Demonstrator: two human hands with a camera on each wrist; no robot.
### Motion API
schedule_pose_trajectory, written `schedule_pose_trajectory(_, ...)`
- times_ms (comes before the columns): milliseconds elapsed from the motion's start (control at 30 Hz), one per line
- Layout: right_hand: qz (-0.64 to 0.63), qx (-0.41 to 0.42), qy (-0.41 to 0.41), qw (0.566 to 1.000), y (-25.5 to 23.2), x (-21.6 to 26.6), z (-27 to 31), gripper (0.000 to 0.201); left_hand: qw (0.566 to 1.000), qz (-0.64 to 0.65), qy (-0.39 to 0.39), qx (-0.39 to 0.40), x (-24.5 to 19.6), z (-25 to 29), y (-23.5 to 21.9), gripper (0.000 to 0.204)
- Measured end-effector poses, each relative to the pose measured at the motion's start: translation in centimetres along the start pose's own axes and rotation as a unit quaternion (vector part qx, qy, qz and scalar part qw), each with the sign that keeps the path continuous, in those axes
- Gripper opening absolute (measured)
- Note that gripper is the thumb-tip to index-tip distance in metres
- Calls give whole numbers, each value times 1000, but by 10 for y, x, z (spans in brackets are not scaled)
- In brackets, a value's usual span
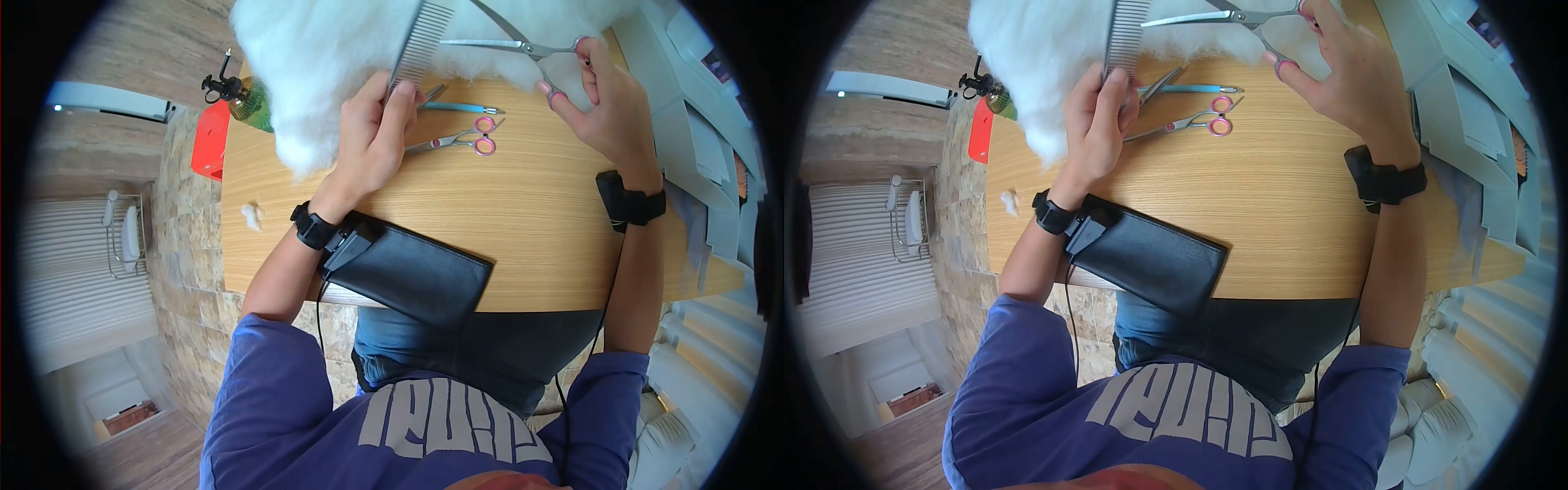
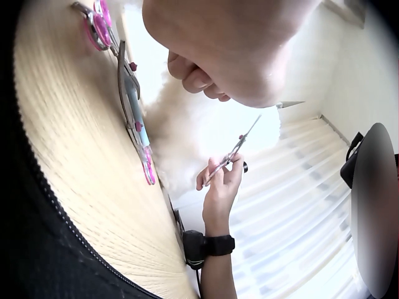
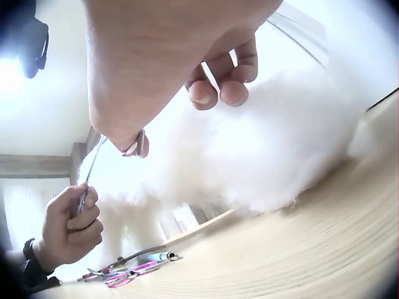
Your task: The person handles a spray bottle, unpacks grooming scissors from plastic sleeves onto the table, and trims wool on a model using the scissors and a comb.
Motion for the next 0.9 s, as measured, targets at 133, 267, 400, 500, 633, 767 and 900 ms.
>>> schedule_pose_trajectory(133, -37, 11, -21, 999, 2, -4, 2, 49, 992, 115, 50, -8, 3, 2, -4, 13)
schedule_pose_trajectory(267, -50, 6, -28, 998, 3, -2, 3, 50, 996, 64, 62, 13, -2, 1, -1, 12)
schedule_pose_trajectory(400, -46, 8, -30, 998, 2, -1, 2, 49, 997, 56, 25, 38, -6, -3, 6, 15)
schedule_pose_trajectory(500, -39, -4, -41, 998, 1, -2, 3, 48, 998, 58, -7, 38, -4, -4, 8, 18)
schedule_pose_trajectory(633, -30, 16, -23, 999, 2, -3, 2, 48, 996, 65, -44, 44, 1, -6, 8, 20)
schedule_pose_trajectory(767, -4, 38, -23, 999, 5, -5, 2, 47, 994, 69, -66, 54, 2, -6, 8, 20)
schedule_pose_trajectory(900, 5, 53, -24, 998, 6, -5, 3, 46, 993, 61, -79, 67, 3, -6, 8, 20)
Point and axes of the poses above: each hand's wrist, its own z-axis away from the middle knuckle, its own y-axis out of the palm, x = y × z, the point moved 5 cm from there along -z, towards the middle knuckle, and after that the axes turned 7 degrees about x, right-handed, at the moved point
